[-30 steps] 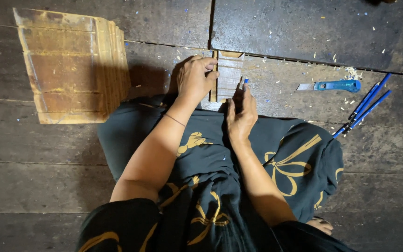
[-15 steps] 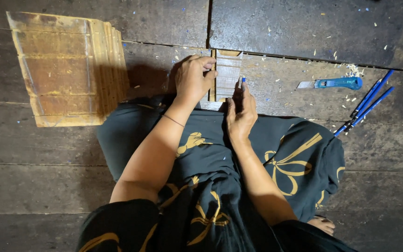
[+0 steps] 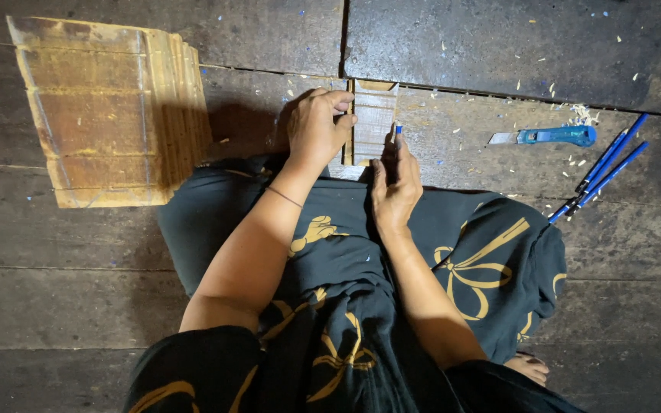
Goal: Marking and scoring small wooden slats using a marking tool and a utility knife while sitting on the floor.
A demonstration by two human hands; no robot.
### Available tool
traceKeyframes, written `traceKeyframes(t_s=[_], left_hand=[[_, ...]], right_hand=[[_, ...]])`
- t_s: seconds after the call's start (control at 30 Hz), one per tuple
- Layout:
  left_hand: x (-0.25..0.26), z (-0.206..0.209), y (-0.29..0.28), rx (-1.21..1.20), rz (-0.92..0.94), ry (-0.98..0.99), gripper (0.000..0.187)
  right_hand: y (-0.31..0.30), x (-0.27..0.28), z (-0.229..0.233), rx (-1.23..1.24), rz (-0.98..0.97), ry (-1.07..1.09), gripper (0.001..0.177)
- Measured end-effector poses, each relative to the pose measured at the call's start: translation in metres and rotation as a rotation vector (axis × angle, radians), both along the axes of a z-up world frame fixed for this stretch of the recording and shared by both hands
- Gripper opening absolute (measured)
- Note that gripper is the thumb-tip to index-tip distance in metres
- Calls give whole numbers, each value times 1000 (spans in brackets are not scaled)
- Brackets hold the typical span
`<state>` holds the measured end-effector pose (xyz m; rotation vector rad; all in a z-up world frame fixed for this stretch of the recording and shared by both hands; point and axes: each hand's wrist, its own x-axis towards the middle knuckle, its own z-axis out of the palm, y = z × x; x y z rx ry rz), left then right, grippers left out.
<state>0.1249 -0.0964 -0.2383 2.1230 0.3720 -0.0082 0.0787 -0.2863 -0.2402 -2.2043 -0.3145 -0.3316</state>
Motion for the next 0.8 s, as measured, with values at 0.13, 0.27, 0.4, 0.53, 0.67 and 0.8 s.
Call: traceKeyframes(t_s=[0.13,0.27,0.4,0.53,0.67,0.8], left_hand=[[-1,-4,-1,6,6,-7,26],[-2,-4,-3,119,1,-114,29],[-8,12,-11,312,-163,-267,46],[-13,35,-19,380,-353,-292,62],[-15,35,-23,478,-446,-176,67],[-15,40,-26,506,-431,-89,65]], right_hand=[[0,1,-1,2,0,0,53],[-2,6,12,39,-58,86,48],[-22,24,12,159,-162,160,27],[-37,40,-1,236,-155,186,31],[-30,53,-2,247,-111,240,27],[-10,66,-5,117,-68,156,22]])
